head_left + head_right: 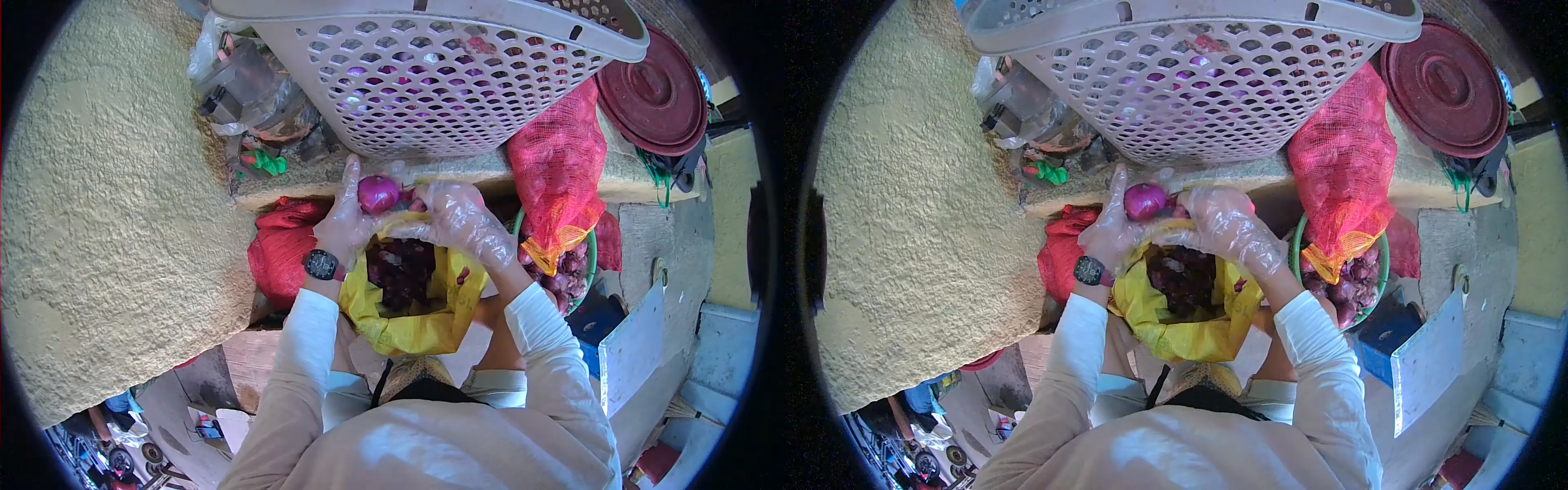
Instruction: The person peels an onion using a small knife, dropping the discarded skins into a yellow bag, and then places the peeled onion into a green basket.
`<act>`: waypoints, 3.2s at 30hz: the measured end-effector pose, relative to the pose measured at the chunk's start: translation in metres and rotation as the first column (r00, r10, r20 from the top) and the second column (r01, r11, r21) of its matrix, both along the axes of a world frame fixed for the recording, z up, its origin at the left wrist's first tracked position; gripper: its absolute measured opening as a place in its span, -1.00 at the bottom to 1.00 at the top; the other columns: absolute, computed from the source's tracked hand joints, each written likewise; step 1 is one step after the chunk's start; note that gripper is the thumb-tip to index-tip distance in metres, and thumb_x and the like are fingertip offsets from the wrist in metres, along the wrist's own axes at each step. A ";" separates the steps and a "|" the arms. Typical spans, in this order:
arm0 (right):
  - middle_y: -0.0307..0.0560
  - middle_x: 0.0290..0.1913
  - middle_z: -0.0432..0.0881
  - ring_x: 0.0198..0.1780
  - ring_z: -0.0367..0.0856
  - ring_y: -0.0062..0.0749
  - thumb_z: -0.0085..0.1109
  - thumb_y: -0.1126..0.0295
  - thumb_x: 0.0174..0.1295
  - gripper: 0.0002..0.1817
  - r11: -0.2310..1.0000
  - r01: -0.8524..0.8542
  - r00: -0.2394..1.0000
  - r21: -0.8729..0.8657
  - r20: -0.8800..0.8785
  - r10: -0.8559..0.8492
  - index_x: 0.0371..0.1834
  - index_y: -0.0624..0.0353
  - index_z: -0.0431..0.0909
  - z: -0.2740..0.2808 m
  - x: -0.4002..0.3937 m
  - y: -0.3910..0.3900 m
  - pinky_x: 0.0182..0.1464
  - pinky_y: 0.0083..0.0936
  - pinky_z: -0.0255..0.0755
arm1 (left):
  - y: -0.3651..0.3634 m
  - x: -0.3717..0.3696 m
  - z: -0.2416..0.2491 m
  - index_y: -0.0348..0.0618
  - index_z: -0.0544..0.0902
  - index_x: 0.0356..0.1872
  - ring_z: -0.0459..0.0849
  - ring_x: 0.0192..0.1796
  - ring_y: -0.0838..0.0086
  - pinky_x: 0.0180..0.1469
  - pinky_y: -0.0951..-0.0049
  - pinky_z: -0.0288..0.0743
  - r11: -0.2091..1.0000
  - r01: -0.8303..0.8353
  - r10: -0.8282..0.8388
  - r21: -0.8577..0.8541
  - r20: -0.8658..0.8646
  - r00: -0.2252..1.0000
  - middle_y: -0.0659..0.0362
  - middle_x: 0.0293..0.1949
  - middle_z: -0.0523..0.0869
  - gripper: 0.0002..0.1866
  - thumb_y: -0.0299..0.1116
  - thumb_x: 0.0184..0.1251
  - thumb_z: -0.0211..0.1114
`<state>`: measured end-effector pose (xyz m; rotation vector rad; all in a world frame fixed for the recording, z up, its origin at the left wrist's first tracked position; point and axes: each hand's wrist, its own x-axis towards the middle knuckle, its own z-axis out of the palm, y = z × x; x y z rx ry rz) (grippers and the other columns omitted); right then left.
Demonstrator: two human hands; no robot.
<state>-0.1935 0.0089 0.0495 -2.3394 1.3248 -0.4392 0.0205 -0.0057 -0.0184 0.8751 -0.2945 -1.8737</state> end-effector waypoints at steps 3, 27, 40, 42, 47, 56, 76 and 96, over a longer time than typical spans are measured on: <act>0.09 -0.31 0.77 -0.19 0.77 0.07 0.55 -0.37 -0.04 -0.26 0.991 0.102 0.993 0.092 0.056 -0.107 -0.22 0.17 0.73 0.006 0.001 -0.001 -0.06 -0.17 0.62 | -0.003 -0.005 0.013 -0.13 0.43 0.41 0.74 0.12 0.14 0.20 0.07 0.73 0.956 -0.013 0.036 0.292 -0.073 0.997 -0.05 0.20 0.66 -0.27 0.20 0.49 0.32; 0.08 -0.39 0.73 -0.29 0.72 0.12 0.36 -0.27 0.25 -0.40 0.997 -0.004 0.994 0.077 0.109 -0.004 -0.28 0.15 0.72 -0.010 0.000 -0.003 -0.16 -0.09 0.58 | -0.003 -0.008 -0.011 -0.33 0.60 0.12 0.79 0.00 0.05 0.00 0.01 0.81 0.936 0.081 -0.008 0.341 -0.210 0.978 -0.14 0.01 0.76 -0.20 0.36 0.37 0.33; 0.02 -0.38 0.76 -0.28 0.77 0.06 0.25 -0.35 0.27 -0.43 0.972 -0.164 0.965 0.169 -0.176 0.193 -0.38 -0.03 0.75 0.002 0.002 -0.001 -0.14 -0.05 0.62 | 0.009 -0.023 0.027 -0.25 0.46 0.30 0.77 0.08 0.02 0.14 -0.05 0.75 0.962 -0.066 0.065 0.266 0.016 0.998 -0.12 0.11 0.72 -0.20 0.27 0.39 0.37; 0.02 -0.39 0.75 -0.27 0.77 0.06 0.26 -0.33 0.27 -0.44 0.967 -0.194 0.954 0.165 -0.196 0.225 -0.38 -0.03 0.75 0.002 0.006 0.003 -0.14 -0.03 0.62 | 0.011 -0.019 0.032 -0.27 0.43 0.35 0.75 0.13 -0.01 0.19 -0.08 0.73 0.939 -0.044 0.036 0.341 0.030 0.999 -0.16 0.16 0.69 -0.17 0.27 0.40 0.37; 0.02 -0.43 0.72 -0.28 0.76 0.05 0.26 -0.31 0.26 -0.43 0.957 -0.249 0.945 0.152 -0.176 0.274 -0.40 0.01 0.74 0.002 0.007 0.003 -0.17 0.01 0.60 | 0.004 -0.010 -0.003 -0.28 0.46 0.34 0.74 0.17 0.02 0.25 -0.06 0.69 0.958 0.078 -0.041 0.276 -0.139 0.989 -0.17 0.21 0.67 -0.23 0.23 0.46 0.33; 0.03 -0.36 0.77 -0.27 0.77 0.06 0.33 -0.25 0.22 -0.50 0.969 -0.205 0.975 0.141 -0.063 0.215 -0.36 0.00 0.75 0.003 -0.006 -0.001 -0.16 -0.06 0.62 | 0.003 0.000 0.004 -0.22 0.63 0.16 0.76 0.06 0.19 0.15 0.11 0.72 0.982 0.160 -0.166 0.104 0.044 0.985 -0.02 0.07 0.75 -0.52 -0.02 0.50 0.41; 0.12 -0.31 0.75 -0.21 0.78 0.01 0.63 -0.33 -0.11 -0.19 0.982 0.150 0.980 0.115 0.117 -0.163 -0.15 0.26 0.70 0.005 -0.001 0.005 -0.09 -0.23 0.63 | 0.010 -0.020 0.029 -0.12 0.62 0.10 0.77 0.02 0.39 0.13 0.32 0.72 0.998 -0.038 0.049 -0.051 0.241 0.969 0.12 -0.02 0.75 -0.58 0.05 0.64 0.19; 0.10 -0.46 0.67 -0.43 0.60 -0.11 0.52 -0.27 0.12 -0.34 0.961 0.090 0.979 0.262 0.154 -0.134 -0.30 0.24 0.70 0.002 -0.004 0.003 -0.24 -0.27 0.52 | 0.010 -0.012 0.025 -0.19 0.67 -0.10 0.70 -0.09 0.47 0.09 0.40 0.59 0.875 0.297 0.023 -0.383 0.644 0.765 0.16 -0.13 0.72 -0.57 0.01 0.68 0.10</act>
